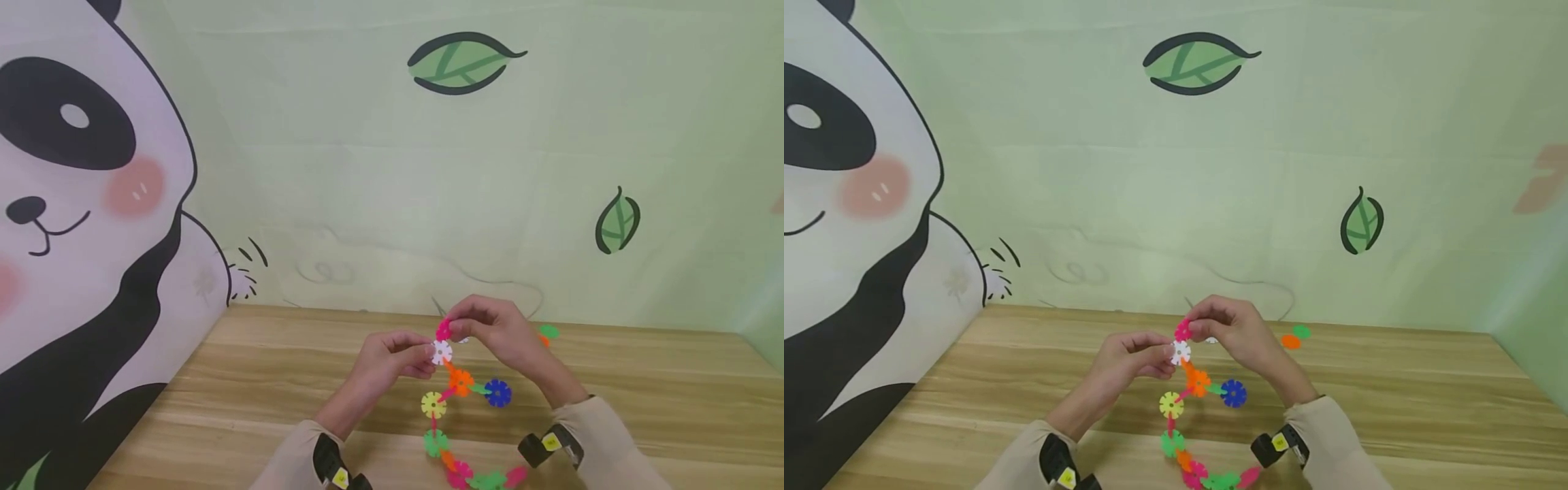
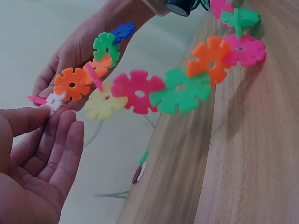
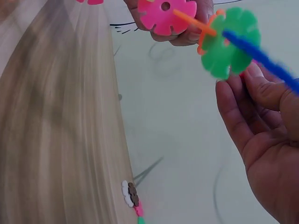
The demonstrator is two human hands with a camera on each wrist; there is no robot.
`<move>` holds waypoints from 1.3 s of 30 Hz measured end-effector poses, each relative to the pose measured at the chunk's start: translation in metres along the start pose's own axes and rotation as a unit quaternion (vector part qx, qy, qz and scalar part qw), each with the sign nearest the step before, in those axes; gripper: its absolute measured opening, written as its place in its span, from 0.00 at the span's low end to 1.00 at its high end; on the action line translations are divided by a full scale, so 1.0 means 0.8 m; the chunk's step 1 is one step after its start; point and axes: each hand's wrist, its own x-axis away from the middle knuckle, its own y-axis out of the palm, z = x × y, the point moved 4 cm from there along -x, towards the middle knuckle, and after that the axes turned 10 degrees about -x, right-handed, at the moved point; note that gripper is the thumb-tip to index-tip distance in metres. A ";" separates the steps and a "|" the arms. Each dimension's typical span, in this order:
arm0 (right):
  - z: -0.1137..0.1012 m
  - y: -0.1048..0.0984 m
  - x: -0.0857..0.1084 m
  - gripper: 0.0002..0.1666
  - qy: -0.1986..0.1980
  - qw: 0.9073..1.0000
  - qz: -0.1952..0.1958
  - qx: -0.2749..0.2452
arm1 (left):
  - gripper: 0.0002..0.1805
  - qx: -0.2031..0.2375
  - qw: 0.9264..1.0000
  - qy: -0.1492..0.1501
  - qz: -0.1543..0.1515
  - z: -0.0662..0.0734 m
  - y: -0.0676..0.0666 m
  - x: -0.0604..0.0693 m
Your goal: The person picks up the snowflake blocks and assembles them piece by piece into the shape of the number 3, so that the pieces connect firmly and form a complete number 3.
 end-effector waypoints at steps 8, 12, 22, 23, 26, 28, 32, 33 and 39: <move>0.007 0.004 0.000 0.06 0.008 0.999 -0.002 -0.032 | 0.12 0.013 1.000 0.005 -0.010 0.001 0.003 0.002; 0.009 0.007 0.001 0.07 -0.016 0.998 -0.011 -0.053 | 0.11 0.019 1.000 0.001 -0.017 0.002 0.005 0.003; 0.007 0.010 0.003 0.07 -0.025 0.999 -0.004 -0.048 | 0.11 0.031 0.999 0.005 -0.007 0.005 0.005 0.005; 0.006 0.011 0.003 0.07 -0.020 0.999 -0.004 -0.045 | 0.11 0.031 0.999 0.006 -0.006 0.005 0.005 0.005; 0.004 0.013 0.004 0.09 -0.005 0.999 -0.005 -0.035 | 0.11 0.030 1.000 0.004 -0.002 0.003 0.004 0.005; 0.002 0.014 0.004 0.09 0.003 1.000 -0.010 -0.027 | 0.11 0.026 1.000 0.001 0.001 0.002 0.004 0.005; -0.002 0.013 0.005 0.11 0.020 0.999 -0.026 -0.015 | 0.11 0.016 1.000 -0.008 0.005 0.001 0.003 0.004; -0.003 0.012 0.005 0.12 0.024 0.999 -0.029 -0.012 | 0.11 0.012 1.000 -0.008 0.005 0.001 0.003 0.005; -0.003 0.010 0.005 0.13 0.042 0.998 -0.036 0.004 | 0.11 -0.009 1.000 -0.010 0.005 0.002 0.004 0.005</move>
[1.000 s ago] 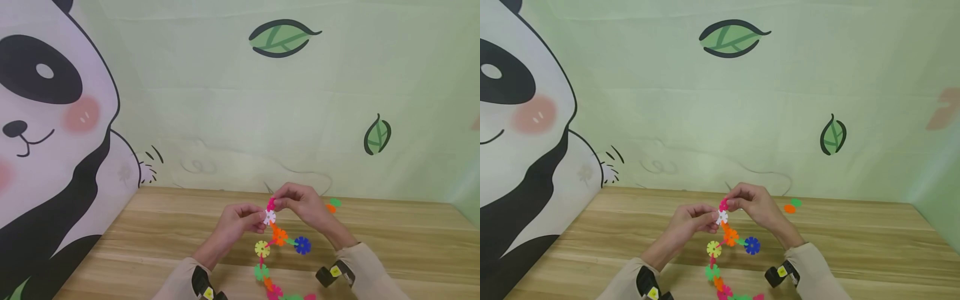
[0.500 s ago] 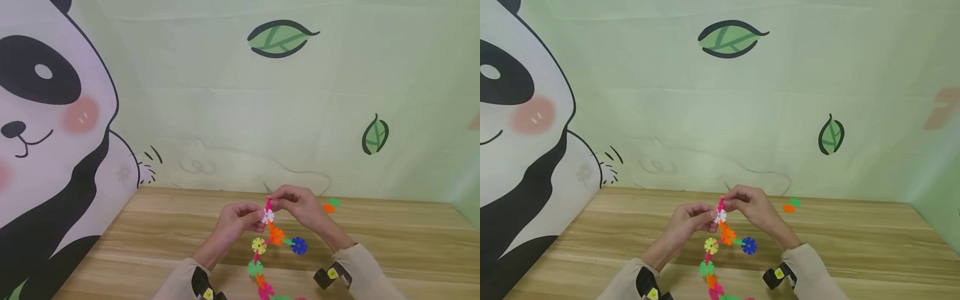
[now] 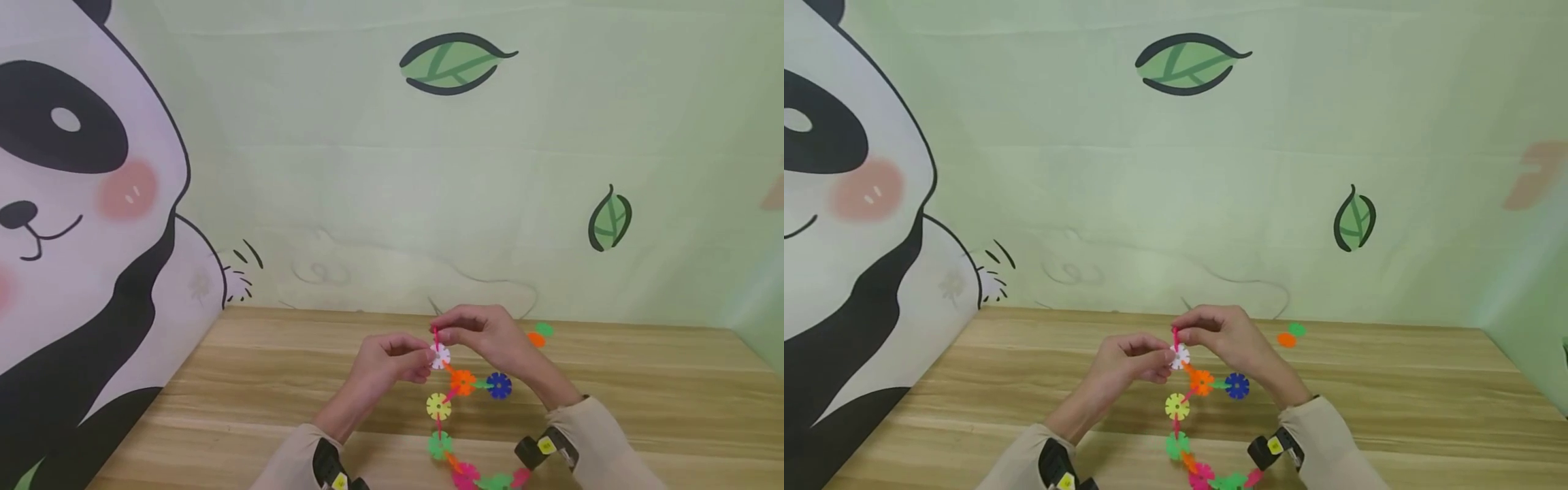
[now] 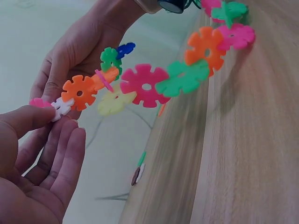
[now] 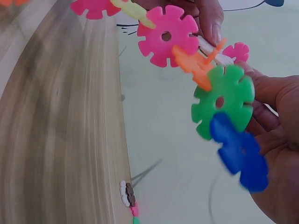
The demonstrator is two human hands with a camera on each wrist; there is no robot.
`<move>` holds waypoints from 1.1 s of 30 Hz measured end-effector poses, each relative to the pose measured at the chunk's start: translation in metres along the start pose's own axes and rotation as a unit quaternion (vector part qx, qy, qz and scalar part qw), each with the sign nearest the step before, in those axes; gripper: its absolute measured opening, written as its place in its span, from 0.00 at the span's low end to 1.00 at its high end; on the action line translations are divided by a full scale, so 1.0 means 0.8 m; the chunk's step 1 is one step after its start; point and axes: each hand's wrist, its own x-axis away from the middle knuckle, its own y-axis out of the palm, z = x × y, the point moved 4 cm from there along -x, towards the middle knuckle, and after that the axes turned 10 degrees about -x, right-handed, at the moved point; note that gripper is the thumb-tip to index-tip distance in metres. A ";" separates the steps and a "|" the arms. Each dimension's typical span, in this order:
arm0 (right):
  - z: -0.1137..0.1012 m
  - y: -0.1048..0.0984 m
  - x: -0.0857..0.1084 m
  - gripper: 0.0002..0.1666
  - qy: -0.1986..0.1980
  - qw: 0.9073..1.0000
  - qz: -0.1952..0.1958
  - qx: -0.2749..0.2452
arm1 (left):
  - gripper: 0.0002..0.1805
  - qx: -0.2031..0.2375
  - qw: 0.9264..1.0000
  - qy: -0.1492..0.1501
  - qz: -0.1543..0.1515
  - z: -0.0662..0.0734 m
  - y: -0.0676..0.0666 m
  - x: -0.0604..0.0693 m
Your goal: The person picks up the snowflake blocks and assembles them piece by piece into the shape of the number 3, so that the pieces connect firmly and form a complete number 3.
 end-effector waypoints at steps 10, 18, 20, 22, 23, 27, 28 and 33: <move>-0.004 0.003 -0.005 0.11 0.004 1.000 -0.007 0.013 | 0.12 -0.008 1.000 0.003 0.006 0.006 -0.003 0.001; -0.003 -0.030 0.000 0.12 -0.012 0.997 0.060 0.043 | 0.10 -0.011 1.000 0.007 -0.008 0.002 -0.002 0.000; 0.000 -0.045 -0.001 0.12 -0.005 0.995 0.088 0.055 | 0.09 -0.008 1.000 0.005 -0.010 0.001 -0.001 0.000; 0.006 -0.058 -0.005 0.12 0.002 0.992 0.108 0.070 | 0.09 -0.007 1.000 0.004 -0.012 0.000 -0.002 0.000; 0.010 -0.064 -0.007 0.12 0.007 0.990 0.115 0.080 | 0.08 -0.007 1.000 0.004 -0.012 0.000 -0.002 0.000; 0.030 -0.078 -0.022 0.13 0.022 0.985 0.121 0.121 | 0.07 -0.009 1.000 0.008 -0.017 0.000 -0.002 -0.001; 0.036 -0.079 -0.026 0.12 0.024 0.984 0.116 0.134 | 0.07 -0.010 1.000 0.008 -0.018 0.000 -0.002 -0.001; 0.070 -0.083 -0.045 0.10 0.044 0.974 0.088 0.202 | 0.07 -0.005 1.000 0.009 -0.020 -0.002 -0.002 -0.002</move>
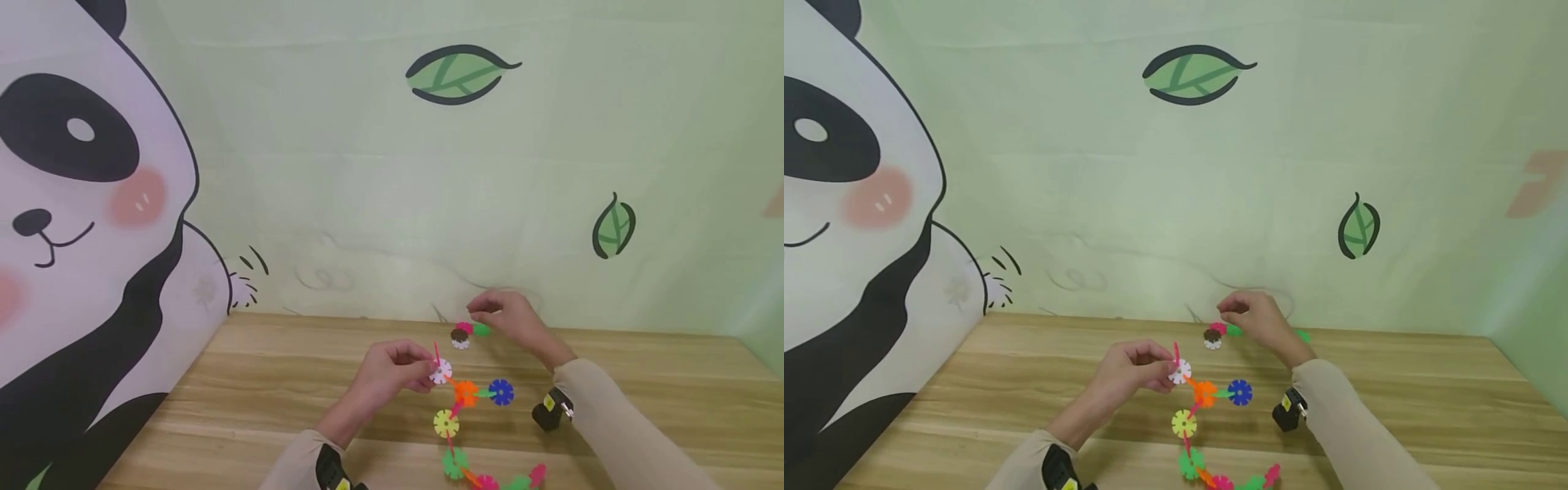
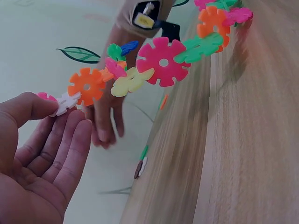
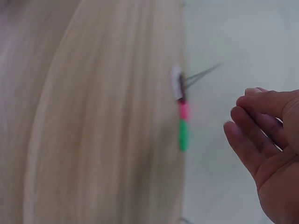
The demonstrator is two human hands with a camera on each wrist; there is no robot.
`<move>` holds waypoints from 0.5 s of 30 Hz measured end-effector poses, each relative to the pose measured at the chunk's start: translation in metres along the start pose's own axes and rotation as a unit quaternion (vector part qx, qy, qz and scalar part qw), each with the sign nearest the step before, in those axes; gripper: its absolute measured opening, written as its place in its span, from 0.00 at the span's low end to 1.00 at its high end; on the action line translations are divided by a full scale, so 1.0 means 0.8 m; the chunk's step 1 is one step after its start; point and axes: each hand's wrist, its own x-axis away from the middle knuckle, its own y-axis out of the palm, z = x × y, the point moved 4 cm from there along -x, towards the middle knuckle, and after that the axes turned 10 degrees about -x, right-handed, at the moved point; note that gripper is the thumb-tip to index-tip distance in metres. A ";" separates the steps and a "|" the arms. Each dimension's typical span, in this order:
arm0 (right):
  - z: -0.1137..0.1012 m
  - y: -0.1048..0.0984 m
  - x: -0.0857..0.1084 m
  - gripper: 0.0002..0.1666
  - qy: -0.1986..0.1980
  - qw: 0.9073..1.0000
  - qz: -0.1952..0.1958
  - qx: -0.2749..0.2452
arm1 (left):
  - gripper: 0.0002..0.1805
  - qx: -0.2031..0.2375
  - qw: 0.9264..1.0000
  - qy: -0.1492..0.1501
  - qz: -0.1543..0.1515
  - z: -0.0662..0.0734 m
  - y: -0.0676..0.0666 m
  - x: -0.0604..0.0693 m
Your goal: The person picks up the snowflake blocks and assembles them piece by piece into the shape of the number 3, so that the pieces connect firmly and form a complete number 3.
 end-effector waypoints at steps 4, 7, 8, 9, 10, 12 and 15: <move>0.020 0.011 -0.010 0.10 0.014 0.999 -0.026 0.025 | 0.07 0.003 1.000 0.001 -0.001 0.000 0.000 0.000; 0.028 0.019 -0.014 0.11 0.014 0.998 -0.041 0.046 | 0.08 0.006 1.000 0.005 -0.004 0.000 0.000 0.000; 0.031 0.022 -0.014 0.12 0.014 0.997 -0.043 0.055 | 0.08 0.007 1.000 0.006 -0.005 0.000 0.000 0.000; 0.033 0.024 -0.015 0.12 0.014 0.997 -0.046 0.062 | 0.08 0.008 1.000 0.007 -0.006 0.000 0.000 0.000; 0.034 0.026 -0.015 0.12 0.011 0.996 -0.049 0.069 | 0.08 0.009 1.000 0.008 -0.006 0.000 0.000 0.000; 0.036 0.028 -0.015 0.12 0.000 0.995 -0.055 0.084 | 0.08 0.011 1.000 0.007 -0.007 0.000 0.000 0.000; 0.038 0.030 -0.012 0.12 -0.020 0.993 -0.059 0.104 | 0.08 0.011 1.000 0.008 -0.009 0.000 0.000 0.000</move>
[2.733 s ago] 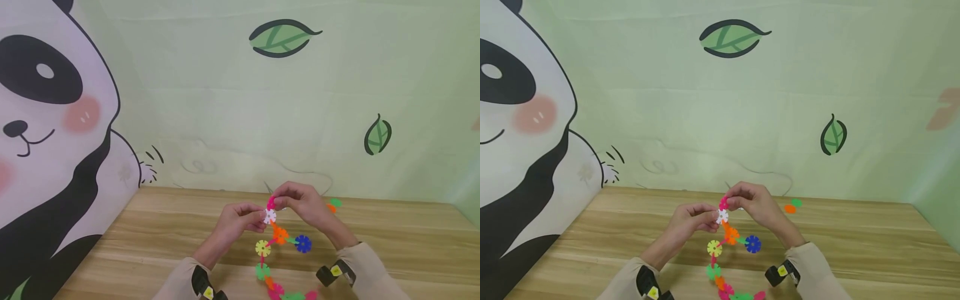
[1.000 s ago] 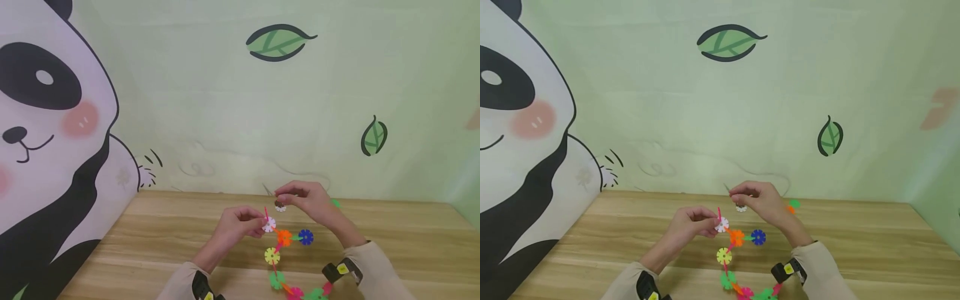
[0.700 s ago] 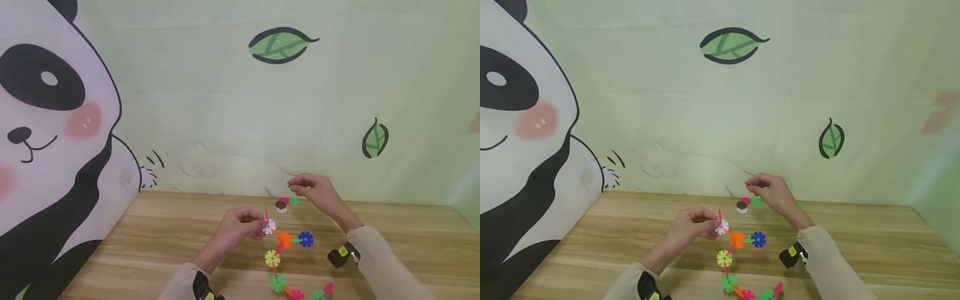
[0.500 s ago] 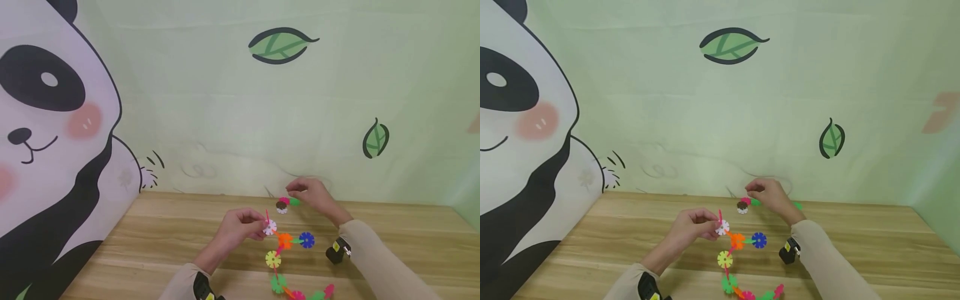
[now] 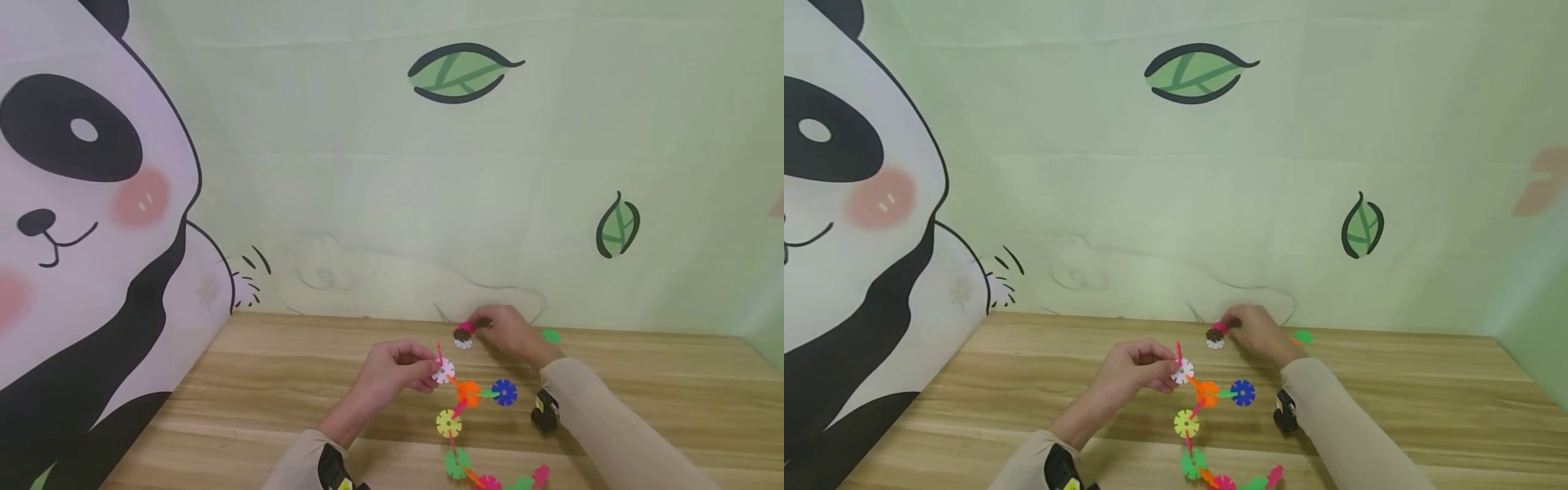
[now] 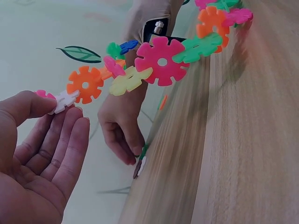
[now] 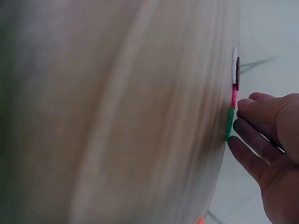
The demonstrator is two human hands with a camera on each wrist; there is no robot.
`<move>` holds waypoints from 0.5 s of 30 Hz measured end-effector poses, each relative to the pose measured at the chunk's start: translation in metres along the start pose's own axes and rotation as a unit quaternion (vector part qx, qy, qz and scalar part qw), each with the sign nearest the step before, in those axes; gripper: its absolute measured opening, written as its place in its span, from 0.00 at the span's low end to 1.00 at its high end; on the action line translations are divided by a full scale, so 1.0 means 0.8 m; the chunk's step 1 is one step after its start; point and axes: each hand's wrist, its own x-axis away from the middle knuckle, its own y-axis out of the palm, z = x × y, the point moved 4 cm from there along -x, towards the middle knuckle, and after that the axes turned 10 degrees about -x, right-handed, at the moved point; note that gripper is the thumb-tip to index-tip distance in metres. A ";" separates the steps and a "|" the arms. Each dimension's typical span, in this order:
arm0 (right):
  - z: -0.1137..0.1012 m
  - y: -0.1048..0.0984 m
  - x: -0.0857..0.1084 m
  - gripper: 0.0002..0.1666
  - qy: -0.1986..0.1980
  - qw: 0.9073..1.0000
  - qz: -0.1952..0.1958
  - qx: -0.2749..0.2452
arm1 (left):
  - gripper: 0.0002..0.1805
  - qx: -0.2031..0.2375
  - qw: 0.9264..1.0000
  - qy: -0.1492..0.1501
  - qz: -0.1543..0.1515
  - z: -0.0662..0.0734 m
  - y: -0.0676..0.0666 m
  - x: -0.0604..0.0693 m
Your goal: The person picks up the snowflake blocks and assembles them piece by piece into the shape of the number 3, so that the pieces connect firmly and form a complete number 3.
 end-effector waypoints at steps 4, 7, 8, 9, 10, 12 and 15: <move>0.001 -0.001 0.004 0.12 -0.014 1.000 0.002 0.018 | 0.08 -0.003 1.000 0.001 -0.001 0.000 0.000 0.001; 0.003 -0.004 0.005 0.12 -0.009 1.000 0.005 0.024 | 0.09 -0.006 1.000 0.001 0.000 0.000 0.000 0.001; 0.004 -0.004 0.005 0.12 -0.008 1.000 0.005 0.027 | 0.09 -0.007 1.000 0.001 0.000 0.000 0.000 0.001; 0.005 -0.005 0.005 0.12 -0.006 0.999 0.005 0.031 | 0.09 -0.007 1.000 0.000 -0.001 0.000 0.000 0.001; 0.005 -0.006 0.005 0.12 -0.005 0.999 0.005 0.034 | 0.09 -0.008 1.000 0.000 -0.001 0.000 0.000 0.001; 0.007 -0.007 0.005 0.12 0.000 0.999 0.001 0.042 | 0.09 -0.008 1.000 0.000 -0.001 0.000 0.001 0.001; 0.008 -0.007 0.004 0.12 0.004 0.999 -0.014 0.053 | 0.09 -0.011 1.000 -0.002 -0.001 0.001 0.001 0.001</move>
